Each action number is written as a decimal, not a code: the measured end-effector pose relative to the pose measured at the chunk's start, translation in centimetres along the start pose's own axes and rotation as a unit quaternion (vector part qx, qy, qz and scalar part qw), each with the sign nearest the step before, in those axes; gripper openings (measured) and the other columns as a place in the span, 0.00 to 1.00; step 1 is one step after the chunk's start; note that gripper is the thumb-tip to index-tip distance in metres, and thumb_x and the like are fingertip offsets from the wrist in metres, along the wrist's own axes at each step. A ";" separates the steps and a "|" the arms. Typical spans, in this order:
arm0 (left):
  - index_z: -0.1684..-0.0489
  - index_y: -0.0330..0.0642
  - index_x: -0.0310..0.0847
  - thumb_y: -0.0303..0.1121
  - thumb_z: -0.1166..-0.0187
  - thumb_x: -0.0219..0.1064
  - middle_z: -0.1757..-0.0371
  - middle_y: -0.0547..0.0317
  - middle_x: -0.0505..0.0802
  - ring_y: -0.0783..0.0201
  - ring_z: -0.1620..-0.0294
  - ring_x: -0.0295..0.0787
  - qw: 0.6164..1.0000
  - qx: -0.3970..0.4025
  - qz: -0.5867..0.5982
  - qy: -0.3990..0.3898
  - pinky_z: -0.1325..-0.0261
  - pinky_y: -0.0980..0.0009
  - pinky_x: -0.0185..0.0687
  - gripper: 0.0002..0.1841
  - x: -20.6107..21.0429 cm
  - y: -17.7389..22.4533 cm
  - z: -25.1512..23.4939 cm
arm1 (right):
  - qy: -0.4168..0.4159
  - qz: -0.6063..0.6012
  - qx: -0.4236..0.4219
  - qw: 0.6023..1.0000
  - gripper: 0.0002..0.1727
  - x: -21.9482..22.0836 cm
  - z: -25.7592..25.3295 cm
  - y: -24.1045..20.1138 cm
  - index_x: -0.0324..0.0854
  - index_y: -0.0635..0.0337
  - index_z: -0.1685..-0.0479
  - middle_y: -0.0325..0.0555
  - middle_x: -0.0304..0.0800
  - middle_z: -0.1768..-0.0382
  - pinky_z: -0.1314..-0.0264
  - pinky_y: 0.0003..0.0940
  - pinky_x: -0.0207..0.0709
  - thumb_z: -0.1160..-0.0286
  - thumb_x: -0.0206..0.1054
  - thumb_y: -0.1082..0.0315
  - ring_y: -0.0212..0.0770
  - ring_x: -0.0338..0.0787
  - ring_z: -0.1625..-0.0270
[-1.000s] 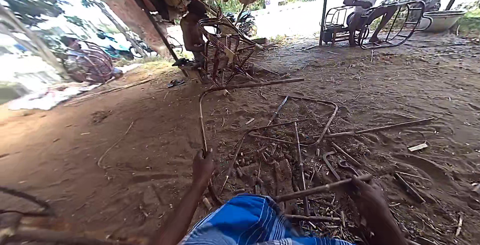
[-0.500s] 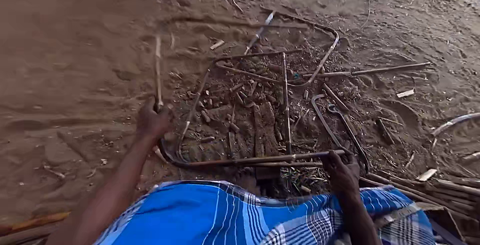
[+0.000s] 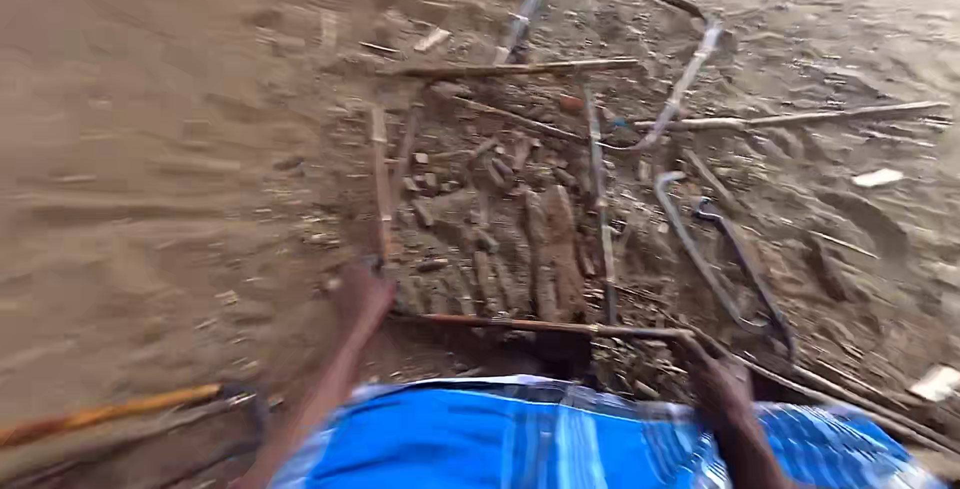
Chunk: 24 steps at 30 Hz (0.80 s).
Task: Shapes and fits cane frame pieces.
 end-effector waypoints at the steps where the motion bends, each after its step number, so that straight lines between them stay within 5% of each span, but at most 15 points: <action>1: 0.34 0.36 0.86 0.46 0.14 0.65 0.31 0.26 0.85 0.27 0.28 0.80 1.000 -0.012 0.000 0.005 0.27 0.26 0.70 0.23 0.0 -0.7 -0.2 | -0.011 -0.005 -0.004 1.000 0.15 0.0 -0.3 0.4 0.83 0.70 0.38 0.52 0.95 0.52 0.48 0.41 0.91 0.18 0.67 0.71 0.42 0.95 0.55; 4: 0.31 0.42 0.86 0.48 0.16 0.67 0.27 0.33 0.83 0.33 0.25 0.79 1.000 -0.021 0.007 -0.014 0.24 0.31 0.71 0.24 0.7 -2.8 -2.5 | -0.019 0.022 0.006 1.000 0.17 0.1 -0.5 0.2 0.81 0.70 0.37 0.51 0.93 0.49 0.44 0.39 0.90 0.18 0.68 0.67 0.40 0.94 0.50; 8: 0.36 0.35 0.86 0.43 0.17 0.68 0.24 0.34 0.79 0.35 0.25 0.77 0.995 -0.034 0.089 -0.007 0.24 0.36 0.74 0.21 1.2 -3.7 -3.9 | 0.021 -0.021 0.051 0.998 0.18 1.4 0.7 -1.6 0.79 0.71 0.36 0.54 0.90 0.46 0.46 0.39 0.88 0.20 0.69 0.70 0.41 0.91 0.49; 9: 0.31 0.32 0.81 0.41 0.13 0.63 0.27 0.35 0.82 0.38 0.28 0.82 0.989 -0.054 0.135 -0.004 0.26 0.38 0.76 0.22 1.0 -3.1 -3.6 | 0.026 -0.020 0.037 0.999 0.18 1.2 0.2 -0.8 0.80 0.68 0.37 0.51 0.90 0.48 0.50 0.39 0.88 0.20 0.70 0.68 0.40 0.91 0.51; 11: 0.28 0.35 0.75 0.45 0.06 0.50 0.46 0.41 0.91 0.48 0.55 0.92 0.958 -0.094 0.267 0.035 0.50 0.48 0.88 0.23 1.0 -1.6 -3.1 | 0.037 0.003 -0.018 0.999 0.17 0.5 -0.7 0.4 0.83 0.62 0.39 0.41 0.91 0.56 0.61 0.32 0.83 0.20 0.71 0.62 0.32 0.88 0.61; 14: 0.36 0.36 0.79 0.49 0.06 0.51 0.65 0.48 0.86 0.55 0.72 0.81 0.900 -0.068 0.410 0.128 0.66 0.54 0.81 0.24 -0.6 0.0 -2.9 | 0.046 -0.028 -0.053 0.997 0.13 0.7 -0.7 -1.0 0.83 0.61 0.42 0.35 0.89 0.63 0.66 0.27 0.84 0.18 0.68 0.64 0.28 0.85 0.69; 17: 0.47 0.40 0.80 0.48 0.07 0.54 0.73 0.59 0.83 0.65 0.81 0.74 0.842 0.010 0.508 0.184 0.78 0.66 0.73 0.19 -4.5 2.4 -3.2 | 0.020 -0.021 -0.053 0.998 0.19 1.0 -1.6 -3.4 0.81 0.59 0.33 0.40 0.91 0.59 0.67 0.32 0.85 0.18 0.70 0.61 0.34 0.88 0.66; 20: 0.47 0.50 0.83 0.51 0.07 0.51 0.80 0.72 0.73 0.75 0.89 0.62 0.773 0.072 0.620 0.116 0.87 0.79 0.64 0.19 -11.7 5.8 -3.0 | 0.001 0.029 -0.118 0.993 0.28 1.6 -3.1 -9.1 0.73 0.58 0.22 0.43 0.87 0.44 0.53 0.37 0.85 0.17 0.66 0.55 0.35 0.88 0.53; 22: 0.63 0.54 0.79 0.57 0.08 0.48 0.87 0.76 0.68 0.78 0.92 0.58 0.765 0.135 0.620 0.110 0.90 0.80 0.60 0.22 -17.1 8.2 -2.4 | 0.013 -0.026 -0.157 0.987 0.23 1.7 -3.4 -14.9 0.76 0.57 0.30 0.41 0.90 0.48 0.53 0.38 0.87 0.10 0.56 0.51 0.35 0.90 0.54; 24: 0.70 0.55 0.74 0.53 0.07 0.50 0.86 0.76 0.69 0.76 0.91 0.60 0.767 0.258 0.551 0.204 0.88 0.78 0.61 0.20 -21.9 10.5 -1.9 | -0.033 -0.126 -0.179 0.975 0.32 0.8 -3.3 -20.5 0.77 0.54 0.30 0.39 0.92 0.45 0.43 0.40 0.86 0.05 0.36 0.43 0.37 0.92 0.46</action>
Point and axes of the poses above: each hand's wrist, its own z-axis away from the middle knuckle, its own x-axis out of the palm, y = z × x, the point moved 1 cm from there along -z, towards the middle knuckle
